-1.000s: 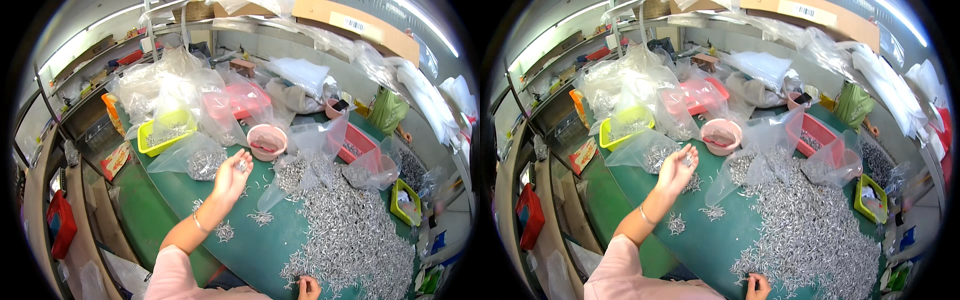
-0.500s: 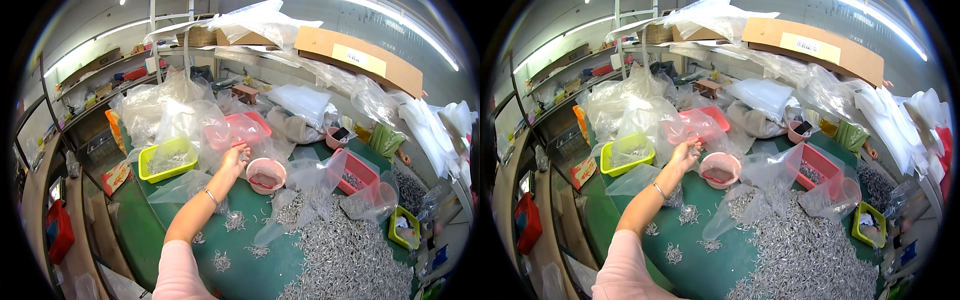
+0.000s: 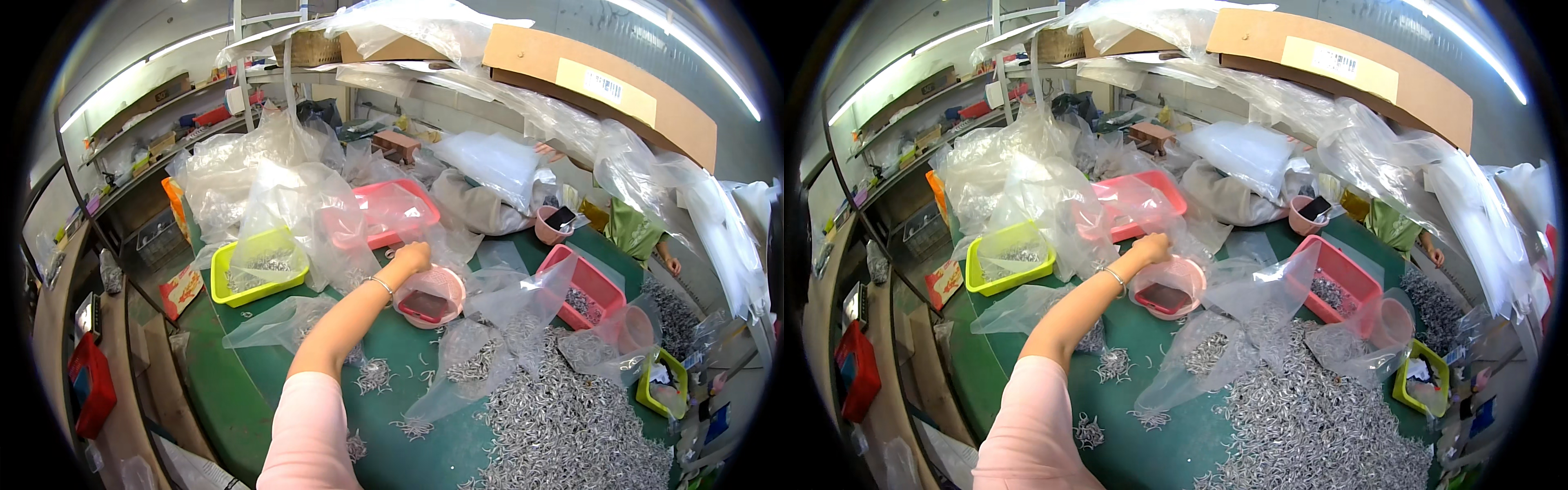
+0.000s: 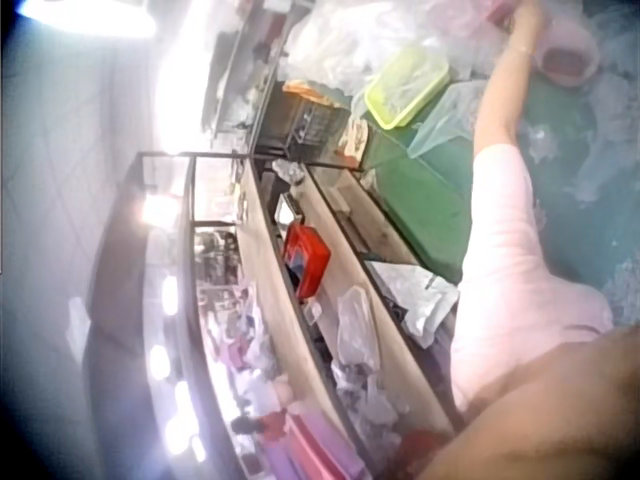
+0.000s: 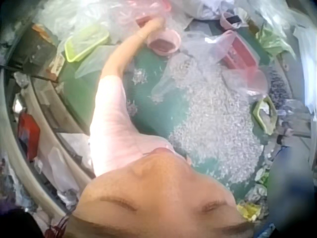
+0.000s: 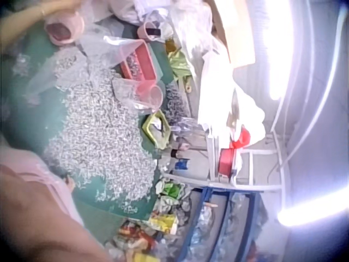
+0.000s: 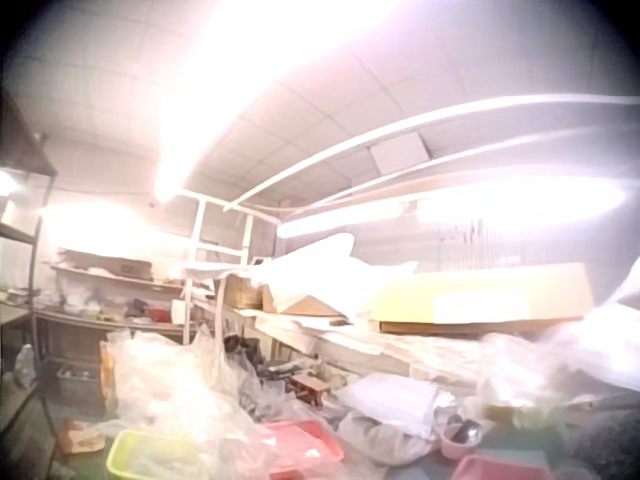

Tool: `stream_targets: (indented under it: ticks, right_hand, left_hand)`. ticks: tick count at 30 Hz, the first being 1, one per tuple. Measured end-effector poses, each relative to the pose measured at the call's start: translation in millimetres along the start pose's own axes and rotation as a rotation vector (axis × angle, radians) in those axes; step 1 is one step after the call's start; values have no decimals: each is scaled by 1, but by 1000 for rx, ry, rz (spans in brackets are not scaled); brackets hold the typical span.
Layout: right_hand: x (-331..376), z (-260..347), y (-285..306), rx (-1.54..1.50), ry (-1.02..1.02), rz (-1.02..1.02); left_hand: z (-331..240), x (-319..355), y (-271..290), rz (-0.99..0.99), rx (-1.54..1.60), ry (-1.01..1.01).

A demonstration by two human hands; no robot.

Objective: The person sorts a large pile of small, silver-colored metal pieces on a green table. They use their hands to pick up the pieces, separate them, and place them into small piles or into plastic bags and containers.

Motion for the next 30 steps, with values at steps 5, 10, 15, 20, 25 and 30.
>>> stream_targets:
  ticks: [5,10,15,20,25,30]
  right_hand:
    - [-8,-5,-6,154,-110,130]
    - [-14,-3,-6,201,-180,199]
    - [-17,-5,-5,219,-214,217]
    - [-16,-5,-7,227,-237,261]
    - [-17,-5,-7,244,-245,281]
    - [-15,-6,-6,248,-256,303]
  left_hand:
    - [-18,-1,1,-20,41,-208]
    - [-49,-9,0,43,5,-270]
    - [-62,-18,6,-142,-20,-328]
    - [-89,-11,21,-160,39,-399]
    - [-115,-10,24,-174,135,-453]
    - [-95,-18,12,-168,184,-395]
Point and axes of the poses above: each hand's wrist, its own x-axis away from the middle knuckle, its own y-axis out of the back of the hand, z = x × y, the point moved 6 cm from there along -x, towards the middle knuckle, and after that the axes turned 11 degrees about -z, right-handed, at the moved point
